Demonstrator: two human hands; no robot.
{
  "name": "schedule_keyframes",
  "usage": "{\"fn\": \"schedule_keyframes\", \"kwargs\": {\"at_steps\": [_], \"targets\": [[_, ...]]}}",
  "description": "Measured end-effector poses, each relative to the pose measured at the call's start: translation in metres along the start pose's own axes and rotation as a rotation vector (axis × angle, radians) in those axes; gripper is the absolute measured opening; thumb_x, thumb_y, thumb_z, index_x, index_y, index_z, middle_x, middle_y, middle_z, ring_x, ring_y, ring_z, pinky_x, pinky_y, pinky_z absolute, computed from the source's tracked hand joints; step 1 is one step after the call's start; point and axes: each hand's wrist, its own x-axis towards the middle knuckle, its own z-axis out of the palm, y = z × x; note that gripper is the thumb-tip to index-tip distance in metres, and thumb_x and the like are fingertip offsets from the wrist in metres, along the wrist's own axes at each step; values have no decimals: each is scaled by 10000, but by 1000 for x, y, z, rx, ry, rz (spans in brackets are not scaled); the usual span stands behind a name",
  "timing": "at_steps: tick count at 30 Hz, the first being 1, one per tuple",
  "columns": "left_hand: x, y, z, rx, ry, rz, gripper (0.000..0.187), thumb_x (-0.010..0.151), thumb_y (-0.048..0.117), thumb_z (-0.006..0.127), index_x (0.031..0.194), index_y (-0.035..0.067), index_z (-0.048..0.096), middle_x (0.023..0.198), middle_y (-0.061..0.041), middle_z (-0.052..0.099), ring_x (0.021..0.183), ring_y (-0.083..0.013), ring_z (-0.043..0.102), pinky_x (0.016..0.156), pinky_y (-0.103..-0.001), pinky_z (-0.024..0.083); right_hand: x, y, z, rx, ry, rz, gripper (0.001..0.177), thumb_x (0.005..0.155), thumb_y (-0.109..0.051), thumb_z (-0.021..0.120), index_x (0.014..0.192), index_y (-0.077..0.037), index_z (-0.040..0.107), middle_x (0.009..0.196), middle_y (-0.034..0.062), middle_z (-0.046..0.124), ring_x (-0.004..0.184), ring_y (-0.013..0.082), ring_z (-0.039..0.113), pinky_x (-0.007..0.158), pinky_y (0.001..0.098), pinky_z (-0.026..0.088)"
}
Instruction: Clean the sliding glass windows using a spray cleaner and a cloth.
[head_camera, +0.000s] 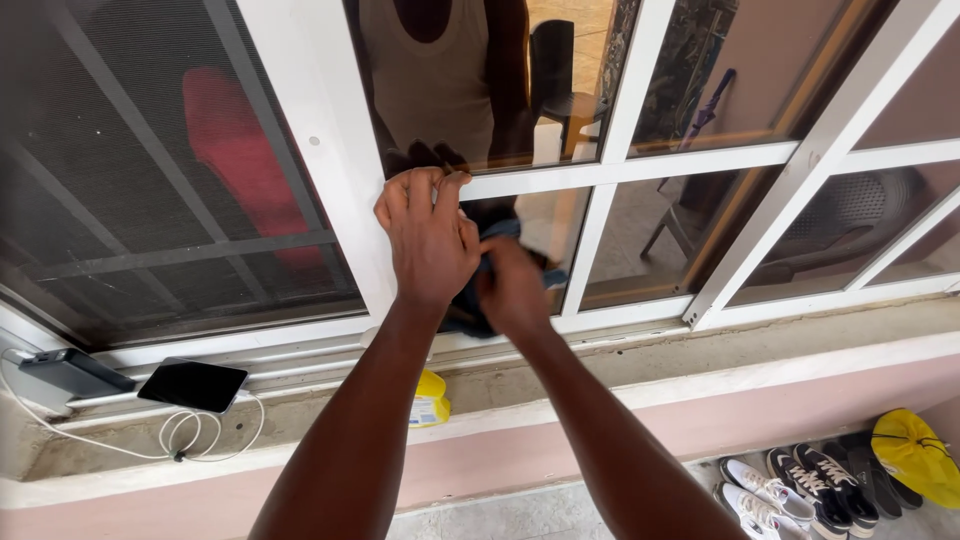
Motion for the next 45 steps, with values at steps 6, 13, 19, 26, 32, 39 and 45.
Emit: {"fn": "schedule_keyframes", "kwargs": {"at_steps": [6, 13, 19, 26, 32, 39, 45], "targets": [[-1, -3, -4, -13, -33, 27, 498, 768, 15, 683, 1262, 79, 675, 1221, -99, 537, 1233, -313, 469, 1079, -516, 309, 13, 17, 3, 303, 183, -110, 231, 956, 61, 633, 1143, -75, 627, 1060, 122, 711, 954, 217, 739, 824, 360, 618], [-2, -3, -3, -16, -14, 16, 511, 759, 22, 696, 1267, 79, 669, 1227, -98, 537, 1214, -309, 466, 1069, -518, 311, 15, -19, 1, 172, 116, -267, 357, 857, 94, 678, 1175, -40, 583, 970, 170, 686, 847, 270, 680, 696, 371, 538], [-3, -5, 1, -13, 5, 29, 491, 753, 16, 666, 1240, 84, 681, 1224, -99, 541, 1225, -308, 470, 1068, -514, 309, 11, 31, -1, 337, 270, 3, 280, 946, 81, 630, 1169, -81, 584, 993, 141, 700, 815, 216, 687, 702, 324, 563], [-4, -7, 4, -3, 0, 19, 471, 761, 25, 660, 1228, 79, 688, 1214, -87, 549, 1221, -299, 474, 1050, -503, 307, 7, 31, 11, 334, 47, -95, 307, 914, 64, 633, 1199, -33, 575, 1094, 139, 651, 899, 215, 645, 781, 347, 533], [-3, -8, 4, -4, 7, 31, 457, 769, 38, 657, 1221, 86, 692, 1214, -89, 553, 1200, -301, 476, 1047, -498, 309, 16, 22, 11, 487, 407, -41, 317, 986, 93, 571, 1279, -24, 542, 1192, 147, 618, 1084, 246, 626, 993, 384, 521], [0, -8, -11, -33, -25, 65, 488, 768, 34, 666, 1252, 83, 699, 1224, -78, 569, 1194, -302, 481, 1041, -493, 307, 4, -7, 16, 137, -60, -415, 574, 879, 135, 588, 1407, -79, 527, 1252, 156, 578, 1181, 334, 586, 1025, 443, 513], [1, -5, -7, -53, -5, 30, 476, 763, 11, 669, 1232, 91, 700, 1230, -54, 584, 1194, -278, 487, 1045, -477, 319, -25, 61, 18, 222, 494, -170, 574, 908, 180, 548, 1437, -17, 440, 1362, 200, 551, 1293, 355, 554, 1126, 469, 415]]}}
